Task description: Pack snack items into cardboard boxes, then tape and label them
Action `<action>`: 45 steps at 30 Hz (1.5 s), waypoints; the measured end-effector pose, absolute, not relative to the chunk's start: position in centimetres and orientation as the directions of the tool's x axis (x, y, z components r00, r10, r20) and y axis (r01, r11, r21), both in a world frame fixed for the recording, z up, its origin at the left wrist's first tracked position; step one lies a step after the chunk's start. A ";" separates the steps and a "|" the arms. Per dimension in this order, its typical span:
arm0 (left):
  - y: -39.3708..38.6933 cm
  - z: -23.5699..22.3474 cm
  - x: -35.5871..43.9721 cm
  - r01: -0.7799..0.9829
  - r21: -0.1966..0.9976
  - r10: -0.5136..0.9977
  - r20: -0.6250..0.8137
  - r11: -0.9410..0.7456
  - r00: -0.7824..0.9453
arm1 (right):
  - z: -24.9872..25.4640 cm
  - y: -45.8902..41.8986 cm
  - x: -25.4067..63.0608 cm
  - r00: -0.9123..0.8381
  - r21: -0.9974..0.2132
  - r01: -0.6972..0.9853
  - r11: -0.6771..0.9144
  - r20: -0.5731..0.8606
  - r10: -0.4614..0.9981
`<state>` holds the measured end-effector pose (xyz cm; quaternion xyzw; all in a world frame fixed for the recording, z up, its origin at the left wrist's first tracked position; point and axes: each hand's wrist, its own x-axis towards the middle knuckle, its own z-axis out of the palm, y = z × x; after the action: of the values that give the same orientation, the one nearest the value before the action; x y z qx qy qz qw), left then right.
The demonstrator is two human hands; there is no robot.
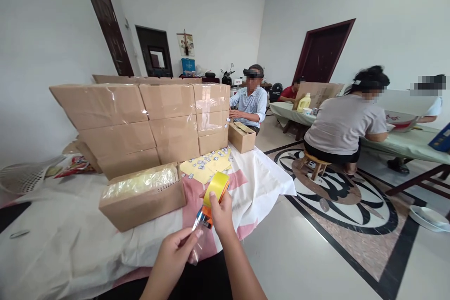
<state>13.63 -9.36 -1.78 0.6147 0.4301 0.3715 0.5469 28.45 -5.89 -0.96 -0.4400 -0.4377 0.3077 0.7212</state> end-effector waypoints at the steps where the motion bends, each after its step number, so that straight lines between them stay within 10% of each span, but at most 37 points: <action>1: -9.6 -2.0 13.8 0.097 0.995 0.935 -0.017 -0.019 0.353 | -0.6 -5.8 28.4 0.419 -0.904 -0.072 0.420 0.355 0.836; 14: -11.8 -1.1 12.2 0.061 0.997 0.980 -0.061 0.050 0.192 | 3.1 -4.0 25.6 0.249 -0.828 -0.496 0.263 0.155 0.956; 45: -17.2 -2.5 8.2 0.274 0.962 0.991 -0.016 -0.022 0.136 | 6.2 -6.8 23.5 0.098 -0.720 -0.684 0.118 0.070 0.993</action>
<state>8.25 -17.18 -2.47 0.5983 0.5284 0.3910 0.4582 23.52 -6.83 6.23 -0.2689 -0.2871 0.6073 0.6903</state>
